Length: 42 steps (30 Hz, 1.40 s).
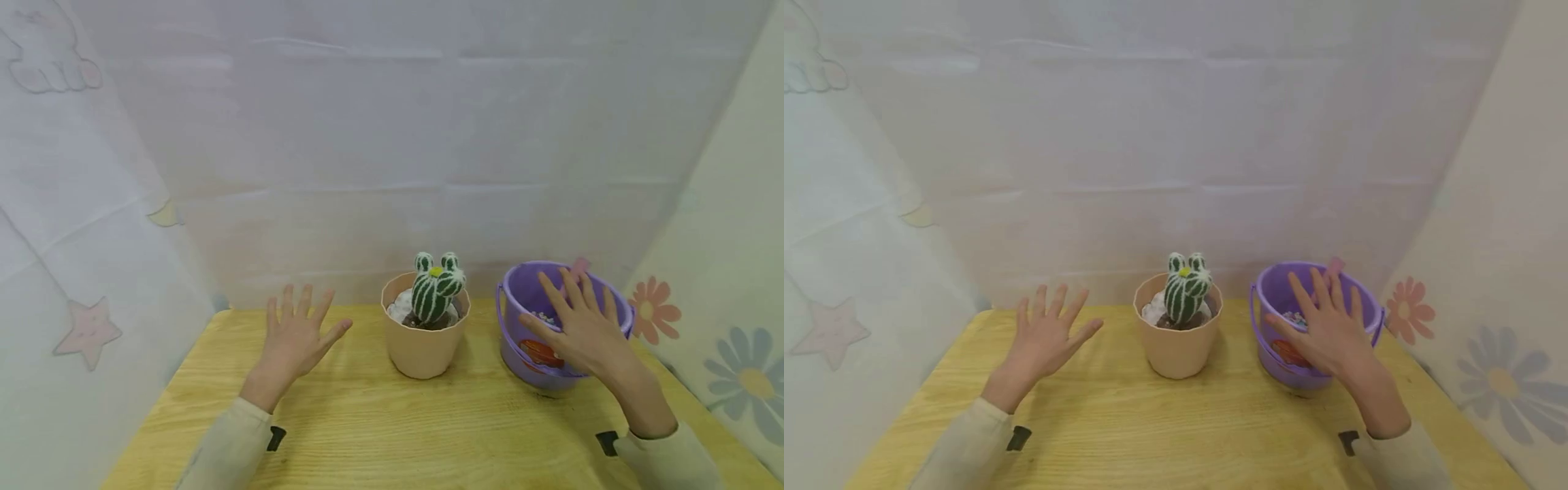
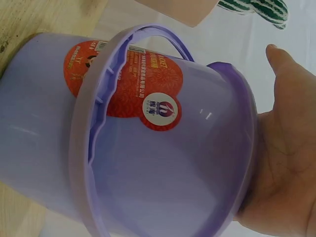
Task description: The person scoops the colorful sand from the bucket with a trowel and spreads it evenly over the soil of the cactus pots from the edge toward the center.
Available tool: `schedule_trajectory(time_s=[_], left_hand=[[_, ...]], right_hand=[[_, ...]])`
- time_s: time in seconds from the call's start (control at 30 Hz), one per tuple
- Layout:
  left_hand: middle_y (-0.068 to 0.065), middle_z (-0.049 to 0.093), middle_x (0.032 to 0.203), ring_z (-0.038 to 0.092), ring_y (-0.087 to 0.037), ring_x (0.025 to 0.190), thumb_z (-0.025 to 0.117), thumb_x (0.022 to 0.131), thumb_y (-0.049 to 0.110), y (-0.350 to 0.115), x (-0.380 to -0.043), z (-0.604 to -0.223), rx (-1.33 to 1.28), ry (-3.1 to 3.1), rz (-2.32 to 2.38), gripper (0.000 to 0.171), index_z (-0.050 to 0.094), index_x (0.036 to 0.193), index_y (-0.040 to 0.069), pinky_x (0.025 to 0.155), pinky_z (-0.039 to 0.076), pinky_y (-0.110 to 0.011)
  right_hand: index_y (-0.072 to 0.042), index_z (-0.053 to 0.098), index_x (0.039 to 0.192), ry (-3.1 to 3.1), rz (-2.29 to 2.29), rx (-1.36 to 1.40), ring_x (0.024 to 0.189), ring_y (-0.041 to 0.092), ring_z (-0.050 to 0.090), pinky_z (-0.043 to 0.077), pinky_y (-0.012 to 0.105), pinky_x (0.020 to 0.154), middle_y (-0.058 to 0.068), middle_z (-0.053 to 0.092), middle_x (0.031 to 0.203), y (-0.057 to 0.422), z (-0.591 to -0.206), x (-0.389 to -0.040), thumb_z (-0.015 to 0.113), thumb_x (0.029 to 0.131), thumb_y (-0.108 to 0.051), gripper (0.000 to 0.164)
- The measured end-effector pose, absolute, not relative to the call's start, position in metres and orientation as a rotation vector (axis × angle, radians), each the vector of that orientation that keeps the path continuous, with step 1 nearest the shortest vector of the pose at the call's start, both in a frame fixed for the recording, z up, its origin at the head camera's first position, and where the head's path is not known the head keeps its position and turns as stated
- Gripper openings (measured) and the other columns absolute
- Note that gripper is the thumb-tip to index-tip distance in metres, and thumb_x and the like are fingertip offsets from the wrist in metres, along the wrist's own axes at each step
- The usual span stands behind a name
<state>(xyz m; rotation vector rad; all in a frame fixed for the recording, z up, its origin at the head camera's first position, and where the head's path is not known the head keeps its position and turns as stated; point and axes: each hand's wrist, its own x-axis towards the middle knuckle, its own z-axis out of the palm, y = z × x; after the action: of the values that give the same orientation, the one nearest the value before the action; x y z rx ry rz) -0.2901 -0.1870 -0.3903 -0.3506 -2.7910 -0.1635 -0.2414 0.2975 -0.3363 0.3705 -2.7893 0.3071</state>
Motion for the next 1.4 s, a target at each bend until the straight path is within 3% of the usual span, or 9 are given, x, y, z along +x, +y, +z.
schedule_trajectory(time_s=[0.2, 0.4, 0.57, 0.7, 0.83, 0.9, 1.0, 1.27, 1.4], left_hand=[[-0.021, 0.014, 0.166, -0.003, -0.048, 0.150, 0.028, 0.096, 0.079, -0.175, -0.283, -0.383, -0.392, -2.758, -0.186, 0.087, 0.024, 0.164, 0.024, 0.115, -0.004, -0.069], [-0.020, 0.024, 0.163, 0.009, -0.047, 0.149, 0.031, 0.099, 0.075, -0.156, -0.270, -0.367, -0.505, -2.645, -0.249, 0.083, 0.032, 0.161, 0.021, 0.116, 0.005, -0.068], [-0.014, 0.037, 0.158, 0.034, -0.042, 0.142, 0.035, 0.103, 0.067, -0.142, -0.259, -0.354, -0.618, -2.571, -0.310, 0.073, 0.041, 0.157, 0.018, 0.112, 0.024, -0.067], [-0.010, 0.050, 0.149, 0.050, -0.036, 0.132, 0.045, 0.105, 0.056, -0.129, -0.247, -0.345, -0.722, -2.540, -0.481, 0.059, 0.054, 0.148, 0.017, 0.105, 0.039, -0.062], [0.000, 0.059, 0.140, 0.055, -0.025, 0.128, 0.048, 0.107, 0.050, -0.113, -0.237, -0.337, -0.826, -2.465, -0.761, 0.047, 0.061, 0.141, 0.021, 0.102, 0.048, -0.052], [0.006, 0.060, 0.138, 0.057, -0.019, 0.124, 0.047, 0.107, 0.050, -0.103, -0.233, -0.333, -0.865, -2.425, -0.892, 0.045, 0.062, 0.139, 0.023, 0.099, 0.050, -0.047], [0.010, 0.061, 0.134, 0.059, -0.013, 0.117, 0.046, 0.107, 0.050, -0.089, -0.232, -0.327, -0.912, -2.379, -1.010, 0.043, 0.064, 0.136, 0.025, 0.094, 0.052, -0.044], [0.010, 0.067, 0.117, 0.061, -0.003, 0.102, 0.049, 0.108, 0.044, -0.052, -0.234, -0.323, -1.006, -2.303, -1.170, 0.036, 0.068, 0.128, 0.021, 0.079, 0.056, -0.032], [0.010, 0.068, 0.114, 0.063, -0.004, 0.098, 0.049, 0.109, 0.039, -0.033, -0.233, -0.324, -1.065, -2.265, -1.236, 0.035, 0.067, 0.129, 0.017, 0.080, 0.056, -0.030]], right_hand=[[-0.013, 0.013, 0.164, -2.719, 0.347, 0.353, 0.148, 0.053, 0.002, -0.015, 0.065, 0.114, 0.028, 0.007, 0.165, 0.303, -0.329, -0.236, 0.046, 0.102, -0.060, 0.085], [-0.004, 0.036, 0.156, -2.596, 0.325, 0.409, 0.141, 0.052, 0.028, 0.017, 0.070, 0.112, 0.027, 0.038, 0.154, 0.303, -0.316, -0.241, 0.053, 0.103, -0.053, 0.075], [-0.003, 0.051, 0.147, -2.516, 0.248, 0.495, 0.132, 0.049, 0.044, 0.032, 0.068, 0.106, 0.024, 0.054, 0.141, 0.308, -0.305, -0.250, 0.056, 0.104, -0.047, 0.061], [-0.002, 0.059, 0.138, -2.467, 0.203, 0.551, 0.118, 0.049, 0.057, 0.044, 0.065, 0.098, 0.024, 0.064, 0.128, 0.315, -0.298, -0.254, 0.059, 0.103, -0.038, 0.050], [-0.002, 0.066, 0.129, -2.415, 0.176, 0.576, 0.095, 0.047, 0.066, 0.054, 0.062, 0.077, 0.021, 0.070, 0.117, 0.324, -0.291, -0.258, 0.064, 0.100, -0.027, 0.039], [-0.001, 0.068, 0.126, -2.393, 0.156, 0.582, 0.081, 0.043, 0.068, 0.055, 0.056, 0.062, 0.021, 0.071, 0.114, 0.328, -0.287, -0.259, 0.065, 0.098, -0.022, 0.035], [0.000, 0.068, 0.123, -2.382, 0.123, 0.597, 0.071, 0.036, 0.067, 0.054, 0.051, 0.055, 0.023, 0.071, 0.112, 0.335, -0.282, -0.266, 0.066, 0.095, -0.019, 0.034], [0.002, 0.069, 0.118, -2.376, 0.065, 0.658, 0.075, 0.040, 0.068, 0.056, 0.058, 0.063, 0.023, 0.071, 0.111, 0.349, -0.283, -0.278, 0.072, 0.091, -0.014, 0.032], [0.001, 0.069, 0.118, -2.365, 0.003, 0.686, 0.088, 0.043, 0.068, 0.055, 0.061, 0.072, 0.021, 0.071, 0.112, 0.351, -0.283, -0.281, 0.075, 0.088, -0.013, 0.033]])
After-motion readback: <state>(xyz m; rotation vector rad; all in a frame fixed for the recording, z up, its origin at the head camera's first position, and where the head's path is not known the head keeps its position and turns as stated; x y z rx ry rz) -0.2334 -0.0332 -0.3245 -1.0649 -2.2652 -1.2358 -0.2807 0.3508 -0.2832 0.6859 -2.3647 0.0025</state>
